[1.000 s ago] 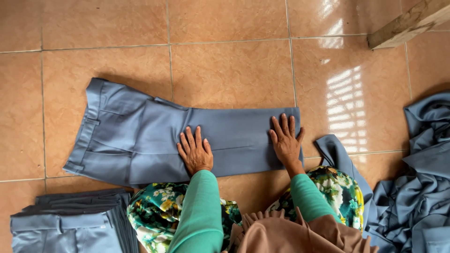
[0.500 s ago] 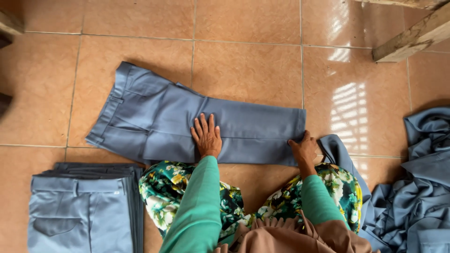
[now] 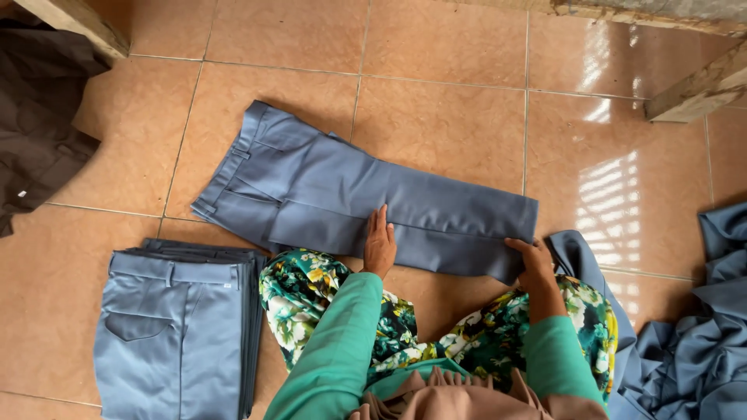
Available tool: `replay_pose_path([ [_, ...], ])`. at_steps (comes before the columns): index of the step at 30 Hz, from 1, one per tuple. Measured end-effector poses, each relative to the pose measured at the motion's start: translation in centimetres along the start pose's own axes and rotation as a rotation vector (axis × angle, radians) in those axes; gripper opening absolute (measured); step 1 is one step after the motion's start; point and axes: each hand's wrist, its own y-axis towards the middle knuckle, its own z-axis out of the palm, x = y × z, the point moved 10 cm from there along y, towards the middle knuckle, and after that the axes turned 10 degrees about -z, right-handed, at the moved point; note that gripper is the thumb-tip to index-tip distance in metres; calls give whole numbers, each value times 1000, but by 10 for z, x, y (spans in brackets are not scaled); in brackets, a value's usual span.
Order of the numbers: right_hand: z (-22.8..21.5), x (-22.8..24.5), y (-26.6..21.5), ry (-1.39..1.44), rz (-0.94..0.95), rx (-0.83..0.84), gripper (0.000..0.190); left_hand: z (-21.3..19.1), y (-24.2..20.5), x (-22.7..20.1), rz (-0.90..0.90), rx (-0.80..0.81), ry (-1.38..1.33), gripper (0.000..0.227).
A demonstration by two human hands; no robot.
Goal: The person is folding grey trousers into a rectangular shape and stacking them on the floor.
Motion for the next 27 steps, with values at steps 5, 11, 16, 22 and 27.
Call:
replay_pose_path([
  [5, -32, 70, -66, 154, 11, 74, 52, 33, -21, -31, 90, 123, 45, 51],
  [11, -84, 110, -103, 395, 8, 43, 29, 105, -65, -67, 192, 295, 111, 51],
  [16, -99, 144, -128, 508, -29, 11, 31, 134, -110, -121, 239, 514, 95, 55],
  [22, -83, 188, -153, 484, -93, 60, 30, 186, -127, -163, 280, 617, 36, 60],
  [27, -45, 205, -155, 429, -219, 92, 29, 192, -129, -177, 129, 810, -144, 53],
])
